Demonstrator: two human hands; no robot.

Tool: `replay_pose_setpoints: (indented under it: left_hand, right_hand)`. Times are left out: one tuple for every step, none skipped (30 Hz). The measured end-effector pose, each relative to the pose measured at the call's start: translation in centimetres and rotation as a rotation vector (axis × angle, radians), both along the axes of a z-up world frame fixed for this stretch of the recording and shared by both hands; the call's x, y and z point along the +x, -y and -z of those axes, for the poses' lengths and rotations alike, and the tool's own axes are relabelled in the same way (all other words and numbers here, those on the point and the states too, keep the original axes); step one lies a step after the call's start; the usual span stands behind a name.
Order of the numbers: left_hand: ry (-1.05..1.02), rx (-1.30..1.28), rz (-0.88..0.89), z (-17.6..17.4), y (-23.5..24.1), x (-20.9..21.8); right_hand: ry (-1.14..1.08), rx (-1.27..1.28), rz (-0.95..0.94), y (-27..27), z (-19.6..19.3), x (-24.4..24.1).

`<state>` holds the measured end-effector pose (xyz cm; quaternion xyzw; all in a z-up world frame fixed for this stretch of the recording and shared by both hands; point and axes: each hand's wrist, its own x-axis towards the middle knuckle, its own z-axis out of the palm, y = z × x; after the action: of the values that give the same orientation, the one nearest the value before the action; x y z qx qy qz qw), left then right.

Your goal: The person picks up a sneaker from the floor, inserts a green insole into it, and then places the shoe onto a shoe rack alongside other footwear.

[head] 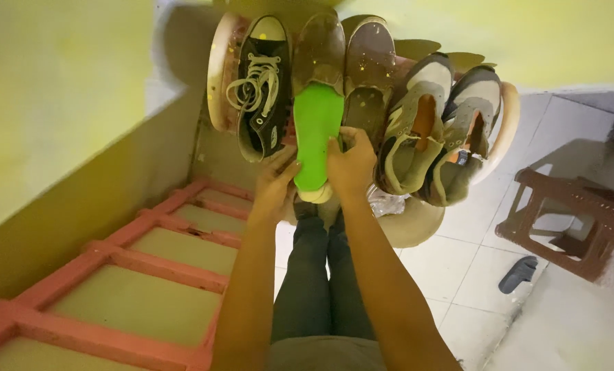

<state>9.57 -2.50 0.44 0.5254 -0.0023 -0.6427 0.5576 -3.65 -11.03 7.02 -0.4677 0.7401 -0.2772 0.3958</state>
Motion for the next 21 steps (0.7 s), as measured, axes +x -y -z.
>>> replay_pose_setpoints:
  left_hand:
    - [0.034,0.002,-0.005,-0.1,0.2,-0.1]
    - [0.022,-0.026,-0.04,-0.3,0.6,-0.4]
    - [0.01,-0.055,-0.075,-0.5,1.0,-0.6]
    - [-0.001,-0.083,-0.11,-0.7,1.3,-0.8]
    - [0.052,-0.043,-0.09,-0.9,1.5,-0.6]
    - [0.102,0.006,-0.066,-1.2,1.5,-0.5]
    - [0.152,0.055,-0.041,-1.4,1.4,-0.6]
    - [0.125,0.047,-0.071,-1.5,1.7,-0.9]
    - [0.097,0.039,-0.1,-1.5,1.9,-1.2]
    - [0.072,0.031,-0.13,-1.5,2.1,-1.3]
    - [0.082,0.024,-0.115,-1.6,2.2,-1.1]
    - [0.088,0.022,-0.097,-1.6,2.1,-1.0]
    - [0.094,0.02,-0.079,-1.6,2.0,-1.0]
    - [0.066,0.007,-0.08,-1.7,2.0,-1.0]
    - [0.037,-0.006,-0.081,-1.8,1.8,-1.0]
    - [0.008,-0.017,-0.081,-1.9,1.8,-1.1]
    - [0.034,-0.011,-0.046,-2.0,1.8,-1.2]
    - [0.06,-0.005,-0.013,-1.9,1.8,-1.1]
    - [0.087,0.001,0.02,-1.8,1.8,-1.1]
    - [0.123,0.02,0.012,-1.6,1.9,-1.4]
    - [0.159,0.039,0.004,-1.2,2.3,-1.8]
  right_hand:
    - [-0.008,-0.081,-0.007,-0.4,0.2,-0.1]
    - [-0.013,-0.167,-0.018,-0.5,0.2,0.0]
    - [0.008,-0.067,0.002,-0.9,0.0,0.0]
    - [0.029,0.034,0.02,-1.5,-0.4,-0.1]
    - [0.05,0.135,0.038,-1.7,-0.8,0.0]
    - [0.047,0.141,0.034,-1.8,-1.1,0.0]
    - [0.043,0.146,0.029,-1.8,-1.5,0.0]
    - [0.042,0.145,0.027,-1.5,-1.8,0.1]
    - [0.053,0.148,0.042,-1.2,-2.1,0.2]
    - [0.068,0.151,0.058,-1.0,-2.4,0.6]
    - [0.083,0.153,0.073,-0.6,-2.6,0.9]
    - [0.09,0.152,0.089,-0.4,-2.7,1.0]
    - [0.097,0.151,0.104,-0.3,-2.6,1.0]
    - [0.107,0.148,0.119,-0.1,-2.4,1.1]
    - [0.074,0.12,0.12,-0.2,-1.9,1.3]
    - [0.04,0.093,0.121,-0.4,-1.3,1.4]
    - [0.005,0.067,0.122,-0.7,-0.6,1.4]
    - [0.07,0.005,0.138,-0.7,0.3,1.5]
    - [0.135,-0.056,0.153,-0.5,1.3,1.8]
    - [0.198,-0.117,0.169,-0.5,2.0,1.7]
    - [0.187,-0.137,0.168,-0.6,2.4,1.6]
